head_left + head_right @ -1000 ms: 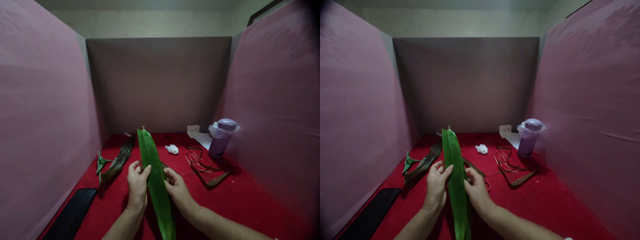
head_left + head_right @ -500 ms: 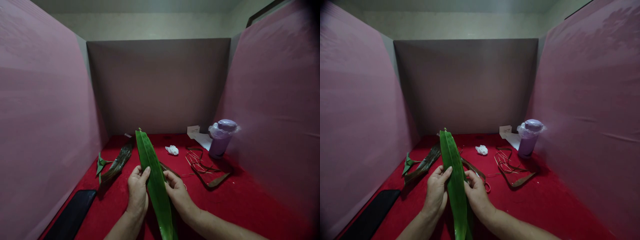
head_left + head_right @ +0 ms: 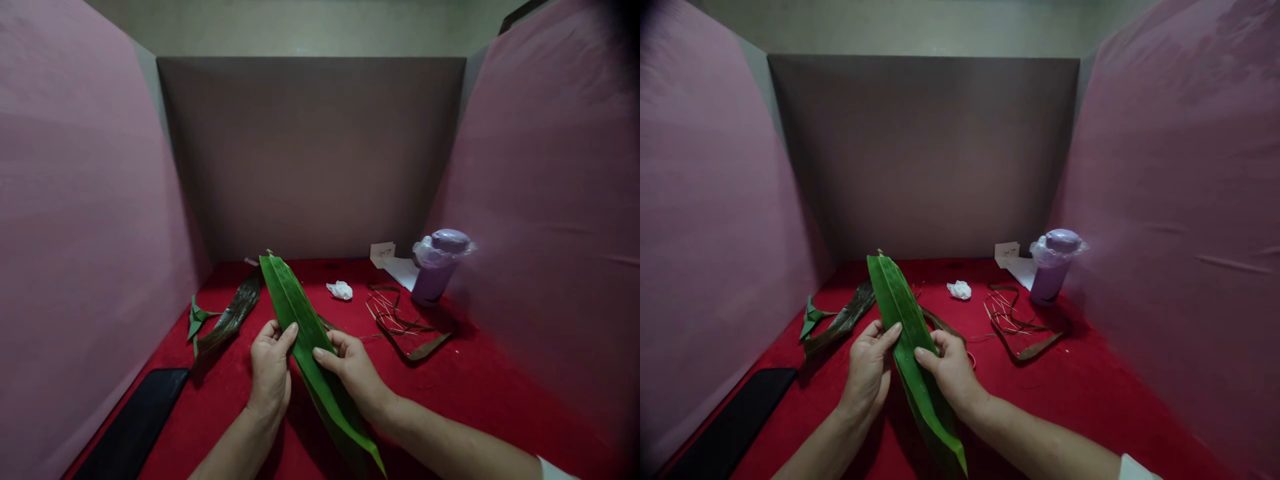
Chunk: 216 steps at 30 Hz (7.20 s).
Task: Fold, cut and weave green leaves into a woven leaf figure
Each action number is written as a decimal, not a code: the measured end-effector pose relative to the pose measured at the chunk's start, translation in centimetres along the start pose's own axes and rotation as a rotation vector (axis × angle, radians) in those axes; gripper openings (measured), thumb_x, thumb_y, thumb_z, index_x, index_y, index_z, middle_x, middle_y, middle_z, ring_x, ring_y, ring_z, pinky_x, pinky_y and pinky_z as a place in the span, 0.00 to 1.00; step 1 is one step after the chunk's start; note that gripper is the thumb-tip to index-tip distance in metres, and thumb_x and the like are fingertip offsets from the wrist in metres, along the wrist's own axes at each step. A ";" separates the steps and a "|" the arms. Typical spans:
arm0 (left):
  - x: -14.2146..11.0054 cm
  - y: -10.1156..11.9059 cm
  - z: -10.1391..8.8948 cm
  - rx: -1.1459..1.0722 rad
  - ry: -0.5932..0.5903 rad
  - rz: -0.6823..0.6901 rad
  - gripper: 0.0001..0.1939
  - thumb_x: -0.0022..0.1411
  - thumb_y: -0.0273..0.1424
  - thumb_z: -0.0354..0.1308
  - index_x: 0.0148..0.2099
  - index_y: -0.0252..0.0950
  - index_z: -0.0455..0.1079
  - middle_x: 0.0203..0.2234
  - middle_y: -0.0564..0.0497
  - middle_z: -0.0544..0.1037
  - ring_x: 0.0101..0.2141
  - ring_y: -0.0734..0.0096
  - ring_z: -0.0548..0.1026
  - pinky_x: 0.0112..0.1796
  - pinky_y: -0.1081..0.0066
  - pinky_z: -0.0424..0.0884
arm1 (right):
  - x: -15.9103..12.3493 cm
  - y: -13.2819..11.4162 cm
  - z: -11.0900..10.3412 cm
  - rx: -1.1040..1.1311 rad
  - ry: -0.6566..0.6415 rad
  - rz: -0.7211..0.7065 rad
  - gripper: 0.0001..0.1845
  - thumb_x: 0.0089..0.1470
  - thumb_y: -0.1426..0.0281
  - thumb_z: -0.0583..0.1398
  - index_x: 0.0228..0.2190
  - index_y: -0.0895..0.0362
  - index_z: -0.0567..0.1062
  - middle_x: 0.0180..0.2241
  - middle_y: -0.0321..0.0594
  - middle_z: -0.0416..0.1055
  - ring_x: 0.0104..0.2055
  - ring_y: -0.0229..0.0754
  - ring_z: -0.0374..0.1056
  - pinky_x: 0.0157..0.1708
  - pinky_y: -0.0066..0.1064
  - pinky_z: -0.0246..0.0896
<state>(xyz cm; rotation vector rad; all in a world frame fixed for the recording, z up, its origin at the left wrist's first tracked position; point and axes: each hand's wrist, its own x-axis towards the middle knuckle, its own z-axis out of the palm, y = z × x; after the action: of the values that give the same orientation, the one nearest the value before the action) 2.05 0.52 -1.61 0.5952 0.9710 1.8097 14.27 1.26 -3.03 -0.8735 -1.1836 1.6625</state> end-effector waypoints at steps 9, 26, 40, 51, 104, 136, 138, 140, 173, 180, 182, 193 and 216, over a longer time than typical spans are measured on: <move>-0.1 0.5 0.1 -0.024 -0.034 -0.064 0.17 0.42 0.29 0.68 0.37 0.32 0.70 0.29 0.50 0.79 0.28 0.70 0.76 0.32 0.71 0.71 | 0.1 0.2 -0.2 -0.024 0.004 -0.034 0.15 0.41 0.63 0.67 0.28 0.59 0.71 0.23 0.33 0.70 0.24 0.35 0.64 0.26 0.26 0.59; 0.4 1.3 -0.1 -0.019 0.001 -0.139 0.14 0.41 0.29 0.69 0.31 0.30 0.71 0.18 0.52 0.76 0.17 0.74 0.72 0.19 0.74 0.71 | -0.7 1.0 0.8 0.005 -0.077 -0.009 0.16 0.38 0.66 0.68 0.25 0.59 0.67 0.21 0.30 0.68 0.23 0.33 0.63 0.25 0.25 0.58; 0.3 1.1 0.2 -0.013 0.001 -0.093 0.16 0.40 0.30 0.69 0.32 0.30 0.71 0.19 0.52 0.77 0.17 0.73 0.73 0.21 0.73 0.71 | -0.8 1.2 1.1 0.037 -0.053 0.088 0.19 0.33 0.64 0.70 0.28 0.60 0.74 0.23 0.34 0.73 0.23 0.37 0.67 0.26 0.29 0.62; 0.6 0.8 -0.2 0.002 -0.009 -0.084 0.14 0.41 0.30 0.69 0.30 0.29 0.72 0.19 0.51 0.77 0.18 0.74 0.73 0.21 0.75 0.71 | -0.9 1.1 0.9 0.020 -0.048 0.073 0.17 0.33 0.67 0.69 0.28 0.60 0.74 0.23 0.34 0.73 0.24 0.37 0.67 0.26 0.29 0.62; 1.9 2.8 -1.3 0.110 -0.138 -0.047 0.15 0.44 0.30 0.68 0.37 0.32 0.75 0.26 0.50 0.80 0.24 0.74 0.75 0.29 0.75 0.72 | -0.7 -1.6 -1.4 -0.821 -0.211 -0.616 0.08 0.50 0.71 0.62 0.22 0.58 0.75 0.18 0.32 0.68 0.22 0.33 0.58 0.28 0.27 0.55; -0.4 1.1 -0.7 0.250 -0.415 -0.248 0.12 0.42 0.30 0.69 0.33 0.34 0.79 0.23 0.49 0.80 0.24 0.68 0.75 0.26 0.75 0.69 | -0.8 -3.1 -0.8 -0.639 0.127 -0.463 0.09 0.52 0.68 0.59 0.23 0.57 0.73 0.20 0.33 0.66 0.23 0.34 0.58 0.23 0.25 0.53; -0.4 0.9 -0.7 0.260 -0.414 -0.258 0.13 0.41 0.31 0.70 0.34 0.34 0.79 0.23 0.48 0.80 0.24 0.67 0.76 0.27 0.74 0.70 | -0.7 -3.1 -0.7 -0.596 0.151 -0.388 0.08 0.51 0.68 0.59 0.23 0.57 0.71 0.20 0.32 0.65 0.22 0.33 0.58 0.22 0.24 0.53; -0.4 0.8 -0.8 0.264 -0.420 -0.257 0.14 0.41 0.32 0.70 0.34 0.34 0.79 0.24 0.48 0.80 0.25 0.67 0.76 0.27 0.73 0.70 | -0.6 -3.1 -0.7 -0.541 0.165 -0.358 0.06 0.50 0.68 0.60 0.24 0.57 0.69 0.20 0.32 0.65 0.21 0.33 0.58 0.22 0.24 0.53; -0.3 0.1 -0.9 0.331 -0.435 -0.056 0.11 0.52 0.32 0.64 0.40 0.38 0.78 0.29 0.50 0.80 0.32 0.67 0.75 0.34 0.73 0.69 | -0.4 -2.4 -0.6 -0.577 0.274 -0.361 0.10 0.49 0.64 0.60 0.23 0.56 0.66 0.20 0.31 0.63 0.22 0.34 0.57 0.23 0.25 0.54; -0.1 0.6 -1.2 0.299 -0.441 -0.128 0.12 0.52 0.32 0.63 0.41 0.39 0.78 0.28 0.50 0.81 0.31 0.67 0.76 0.33 0.72 0.70 | -0.7 -4.9 -0.7 -0.560 0.289 -0.481 0.23 0.41 0.63 0.67 0.40 0.54 0.68 0.35 0.36 0.69 0.34 0.38 0.63 0.33 0.29 0.59; -0.2 0.5 -1.1 0.359 -0.479 -0.116 0.12 0.51 0.32 0.64 0.40 0.37 0.78 0.29 0.50 0.81 0.30 0.68 0.76 0.32 0.74 0.70 | -0.2 -5.1 -0.8 -0.418 0.148 -0.413 0.16 0.42 0.64 0.66 0.35 0.56 0.71 0.30 0.35 0.68 0.31 0.36 0.62 0.30 0.27 0.58; -0.7 0.9 -0.4 0.381 -0.506 -0.268 0.11 0.51 0.31 0.65 0.39 0.36 0.78 0.27 0.49 0.81 0.29 0.70 0.76 0.33 0.74 0.71 | 0.7 -4.1 -1.0 0.004 0.046 -0.205 0.14 0.36 0.65 0.68 0.20 0.61 0.72 0.18 0.31 0.63 0.21 0.31 0.56 0.23 0.25 0.51; 0.1 3.1 -0.3 0.348 -0.143 -0.320 0.15 0.39 0.32 0.70 0.31 0.32 0.76 0.19 0.50 0.79 0.17 0.71 0.74 0.20 0.75 0.71 | 1.0 -6.3 -8.0 -1.430 -0.091 -0.467 0.06 0.52 0.75 0.57 0.29 0.58 0.75 0.29 0.38 0.72 0.32 0.37 0.65 0.32 0.27 0.53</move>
<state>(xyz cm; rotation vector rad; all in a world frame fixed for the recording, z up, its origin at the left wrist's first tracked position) 0.14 -0.19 0.74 0.7255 1.2169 1.3082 22.70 5.77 0.58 -1.1538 -2.4275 0.2750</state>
